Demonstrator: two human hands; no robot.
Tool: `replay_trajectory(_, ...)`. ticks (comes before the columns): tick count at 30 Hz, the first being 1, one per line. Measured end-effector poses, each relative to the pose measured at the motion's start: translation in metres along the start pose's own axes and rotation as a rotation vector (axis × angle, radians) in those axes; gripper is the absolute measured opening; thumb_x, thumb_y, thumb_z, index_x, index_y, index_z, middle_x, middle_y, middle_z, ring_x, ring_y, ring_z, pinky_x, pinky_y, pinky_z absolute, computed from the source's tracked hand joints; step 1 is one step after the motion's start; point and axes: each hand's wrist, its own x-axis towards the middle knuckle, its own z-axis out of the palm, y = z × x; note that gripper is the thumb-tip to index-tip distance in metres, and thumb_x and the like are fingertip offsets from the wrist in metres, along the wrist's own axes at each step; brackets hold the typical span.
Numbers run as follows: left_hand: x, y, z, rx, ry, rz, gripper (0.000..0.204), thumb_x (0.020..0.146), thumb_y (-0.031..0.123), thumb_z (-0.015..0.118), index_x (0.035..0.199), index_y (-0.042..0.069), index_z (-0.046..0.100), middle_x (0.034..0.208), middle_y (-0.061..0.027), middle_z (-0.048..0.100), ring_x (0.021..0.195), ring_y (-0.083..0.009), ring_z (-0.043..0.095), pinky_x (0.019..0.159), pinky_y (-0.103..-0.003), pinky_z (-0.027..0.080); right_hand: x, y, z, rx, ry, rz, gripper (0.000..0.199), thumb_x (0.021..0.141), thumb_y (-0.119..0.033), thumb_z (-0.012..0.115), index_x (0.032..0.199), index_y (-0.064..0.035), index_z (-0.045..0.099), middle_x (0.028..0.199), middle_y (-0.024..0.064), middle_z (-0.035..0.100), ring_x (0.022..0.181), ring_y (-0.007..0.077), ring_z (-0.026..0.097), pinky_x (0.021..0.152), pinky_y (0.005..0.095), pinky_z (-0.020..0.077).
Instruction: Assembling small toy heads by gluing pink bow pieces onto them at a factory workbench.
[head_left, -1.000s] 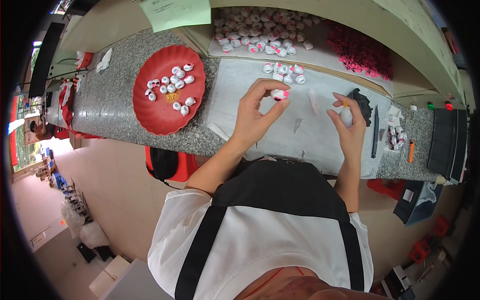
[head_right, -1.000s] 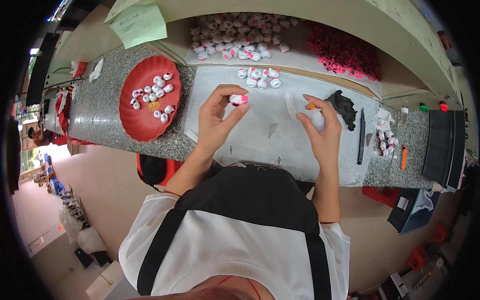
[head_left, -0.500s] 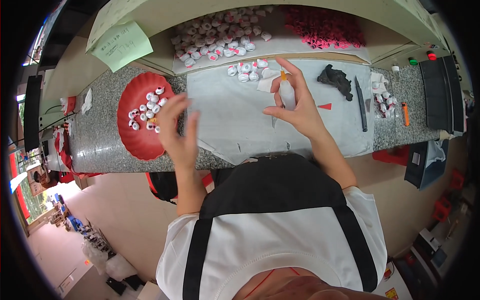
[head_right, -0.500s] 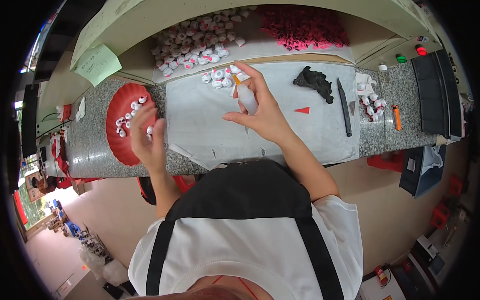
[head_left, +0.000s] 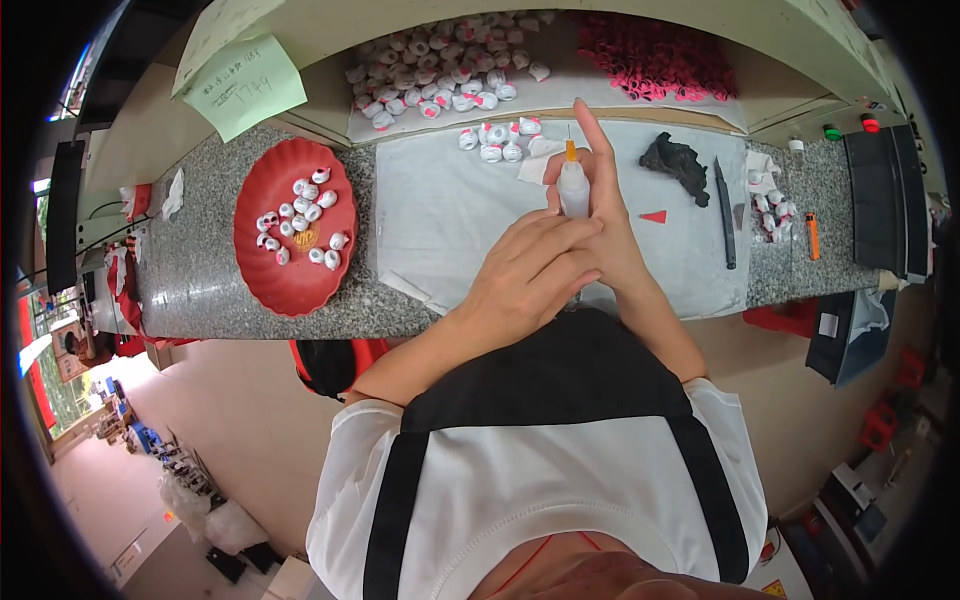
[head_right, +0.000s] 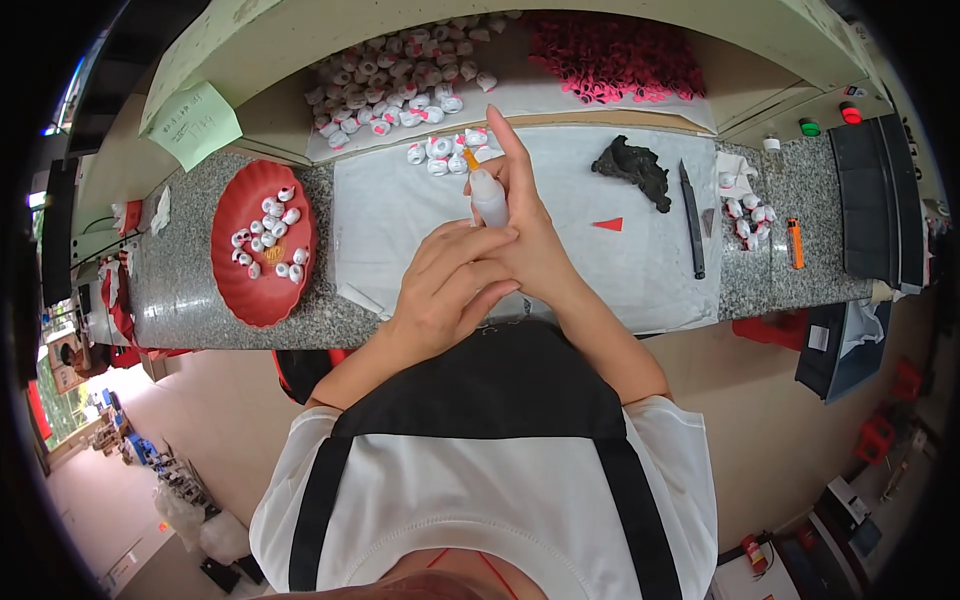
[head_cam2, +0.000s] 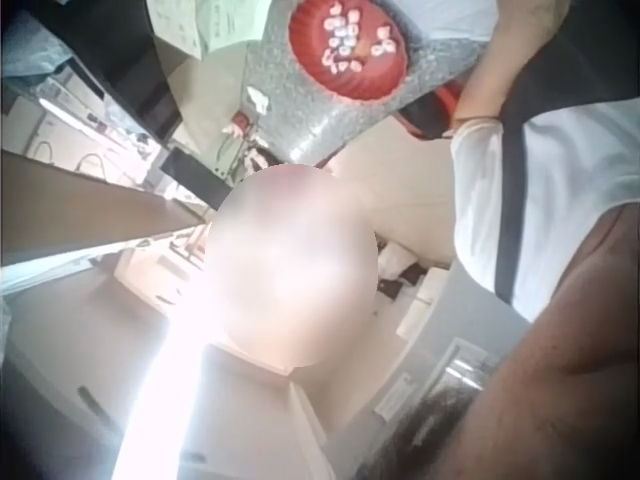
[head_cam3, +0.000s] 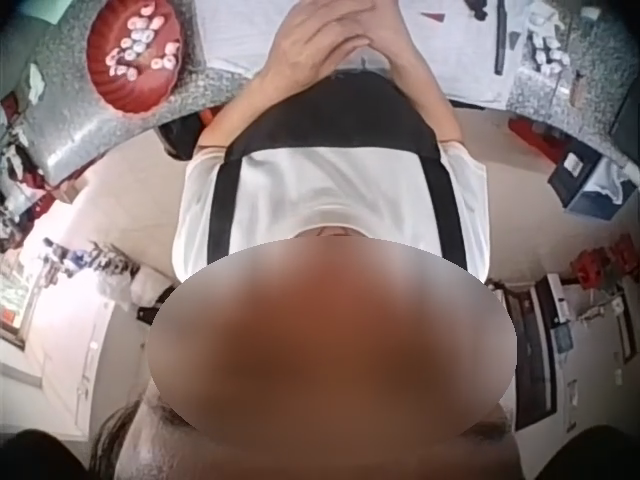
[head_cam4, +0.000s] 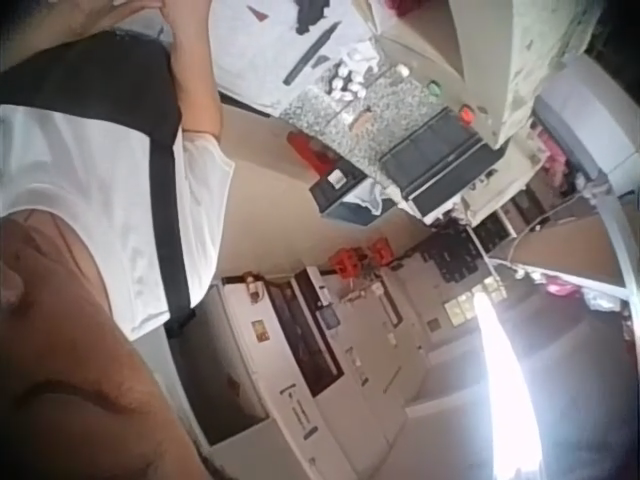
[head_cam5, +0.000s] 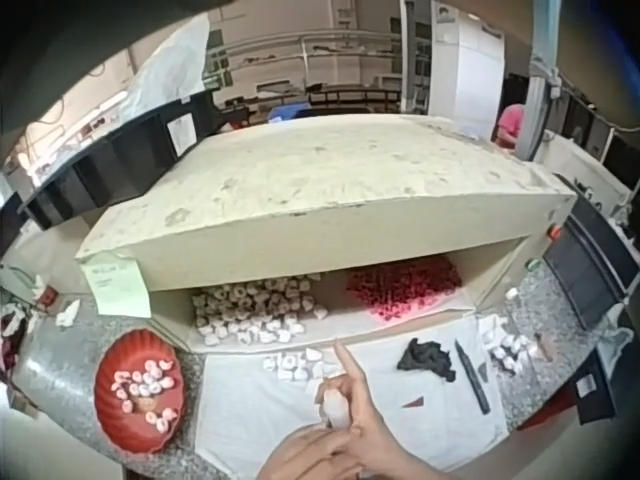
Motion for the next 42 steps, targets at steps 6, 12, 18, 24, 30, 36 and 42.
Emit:
replay_trajectory(6,0.0017,0.0016,-0.0008,0.035,0.006,-0.008,0.022,0.059,0.006,0.064,0.076,0.002,0.051,0.097,-0.0112,0.052,0.081,-0.0252,0.052,0.077,-0.037,0.041,0.0000,0.0009,-0.0014,0.000,-0.010,0.021,0.084,0.058,-0.003,0.055,0.128,-0.0116,0.010,0.077,0.0006,0.036,0.067,0.0091,0.038,0.060,0.0204,0.0350)
replay_trajectory(12,-0.0028,0.0015,-0.0016,0.009,-0.038,-0.038,0.020,0.060,0.006,0.064,0.076,0.002,0.052,0.103,-0.0113,0.050,0.081,-0.0251,0.051,0.078,-0.038,0.040,-0.0025,0.0038,-0.0006,0.000,-0.019,-0.007,0.083,0.059,-0.003,0.055,0.128,-0.0122,0.010,0.078,0.0008,0.037,0.068,0.0094,0.039,0.061,0.0202,0.0350)
replay_trajectory(18,-0.0015,0.0030,-0.0018,0.067,-0.066,-0.033,0.019,0.061,0.007,0.064,0.076,0.002,0.052,0.100,-0.0102,0.051,0.083,-0.0246,0.051,0.080,-0.039,0.039,-0.0042,-0.0001,-0.0001,0.000,0.014,0.079,0.085,0.057,-0.003,0.055,0.128,-0.0133,0.010,0.079,0.0018,0.038,0.069,0.0097,0.038,0.061,0.0204,0.0350)
replay_trajectory(24,-0.0021,0.0032,-0.0033,0.093,-0.118,-0.034,0.019,0.061,0.007,0.063,0.076,0.003,0.053,0.098,-0.0098,0.051,0.083,-0.0242,0.051,0.081,-0.039,0.039,-0.0050,0.0037,0.0007,-0.005,0.010,0.045,0.085,0.057,-0.003,0.055,0.128,-0.0132,0.010,0.079,0.0015,0.038,0.069,0.0095,0.038,0.061,0.0199,0.0343)
replay_trajectory(30,-0.0029,0.0043,-0.0016,0.066,-0.107,-0.068,0.018,0.061,0.006,0.063,0.075,0.003,0.053,0.098,-0.0097,0.050,0.082,-0.0239,0.051,0.083,-0.040,0.038,-0.0072,0.0062,0.0003,-0.045,0.022,0.041,0.082,0.058,0.000,0.052,0.128,-0.0120,0.011,0.080,0.0020,0.038,0.070,0.0094,0.038,0.063,0.0193,0.0336)
replay_trajectory(36,-0.0062,0.0046,-0.0016,0.067,-0.146,-0.065,0.018,0.061,0.006,0.063,0.077,0.002,0.053,0.100,-0.0101,0.050,0.081,-0.0240,0.051,0.083,-0.040,0.037,-0.0083,0.0065,-0.0002,-0.062,0.001,0.004,0.081,0.058,0.004,0.050,0.128,-0.0120,0.010,0.082,0.0032,0.040,0.071,0.0089,0.038,0.063,0.0180,0.0338)
replay_trajectory(42,-0.0055,0.0038,-0.0009,0.107,-0.131,-0.048,0.018,0.061,0.005,0.063,0.076,0.002,0.053,0.098,-0.0101,0.049,0.079,-0.0234,0.051,0.083,-0.041,0.038,-0.0089,0.0087,-0.0013,-0.040,-0.002,0.044,0.083,0.057,0.004,0.049,0.128,-0.0123,0.009,0.083,0.0038,0.040,0.071,0.0088,0.038,0.061,0.0175,0.0347)
